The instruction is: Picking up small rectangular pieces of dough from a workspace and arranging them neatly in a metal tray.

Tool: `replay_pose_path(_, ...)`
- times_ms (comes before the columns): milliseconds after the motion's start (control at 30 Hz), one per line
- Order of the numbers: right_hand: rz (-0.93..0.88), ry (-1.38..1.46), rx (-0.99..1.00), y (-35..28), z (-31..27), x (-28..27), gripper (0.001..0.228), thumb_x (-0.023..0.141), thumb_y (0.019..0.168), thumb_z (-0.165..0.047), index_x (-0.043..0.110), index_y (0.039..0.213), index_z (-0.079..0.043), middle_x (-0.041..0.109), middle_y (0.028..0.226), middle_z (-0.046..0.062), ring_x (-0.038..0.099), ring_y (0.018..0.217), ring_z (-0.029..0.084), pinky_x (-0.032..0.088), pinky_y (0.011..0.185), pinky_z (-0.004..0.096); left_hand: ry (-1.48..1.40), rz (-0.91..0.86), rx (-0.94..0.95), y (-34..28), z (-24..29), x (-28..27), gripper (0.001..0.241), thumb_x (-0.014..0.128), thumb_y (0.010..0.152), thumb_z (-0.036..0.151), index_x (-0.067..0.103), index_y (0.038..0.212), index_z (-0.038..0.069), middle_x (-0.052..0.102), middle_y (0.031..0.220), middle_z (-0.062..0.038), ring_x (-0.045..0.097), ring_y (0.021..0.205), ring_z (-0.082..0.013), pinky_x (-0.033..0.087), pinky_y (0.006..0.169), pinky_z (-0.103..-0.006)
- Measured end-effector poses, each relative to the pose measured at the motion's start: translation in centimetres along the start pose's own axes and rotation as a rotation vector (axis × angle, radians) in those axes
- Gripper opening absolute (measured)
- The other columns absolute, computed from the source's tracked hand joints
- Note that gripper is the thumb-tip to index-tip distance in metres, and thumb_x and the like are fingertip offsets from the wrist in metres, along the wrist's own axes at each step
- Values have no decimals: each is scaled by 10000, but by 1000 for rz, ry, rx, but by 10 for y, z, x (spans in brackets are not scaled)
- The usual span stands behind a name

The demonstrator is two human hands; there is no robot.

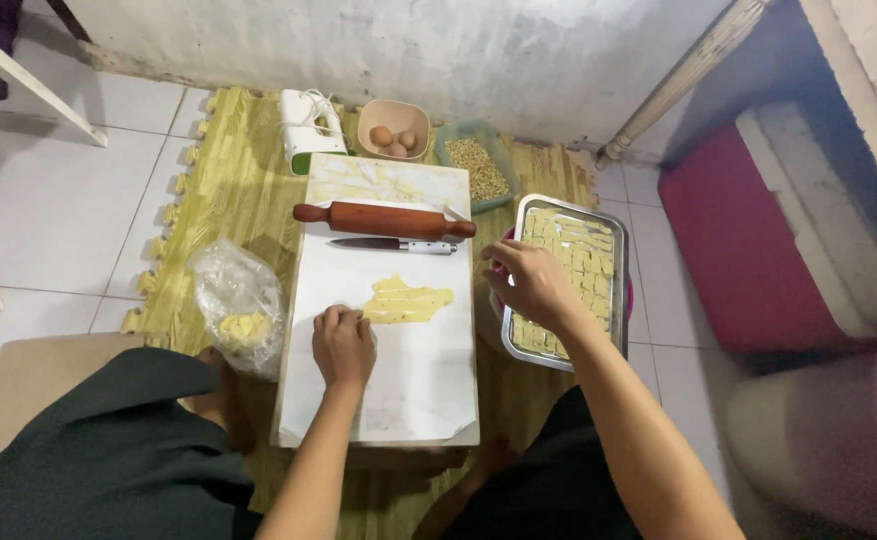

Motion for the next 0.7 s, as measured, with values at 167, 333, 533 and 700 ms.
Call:
replay_pose_path(167,33,-26,-16,-14,-7,-10,194,701,881,-117,716,1071,-81,720,887,142,739,789,368,595,693,486,-63,-6,-38,8,-21,20,127,794,812,207,734,914,161,611,993,39,612,1071,-253,519,908,-399)
replay_pose_path(333,36,-38,-5,-21,-2,-8,187,693,876,-125,703,1061,-101,702,861,130,729,787,381,580,678,500,-31,-90,-12,5,1,-1,93,719,920,171,760,980,114,637,1021,8,614,1100,-239,516,916,-374)
replay_pose_path(533,34,-31,6,-24,1,-9,202,703,855,-134,692,1056,-123,710,886,128,735,811,373,587,692,514,-68,-130,-86,11,-8,10,69,688,927,180,733,879,162,610,990,45,596,1104,-229,497,938,-396)
replay_pose_path(700,3,-32,-9,-20,-6,-10,195,689,878,-113,710,1072,-114,720,899,120,746,811,353,600,700,465,-21,-152,43,9,8,6,111,613,992,150,682,906,159,640,911,24,648,1020,-214,528,882,-355)
Point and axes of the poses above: each hand's wrist, its own y-axis towards the middle knuckle, its own x-axis out of the palm, z = x × y, the point moved 10 cm from there along y, towards the middle knuckle
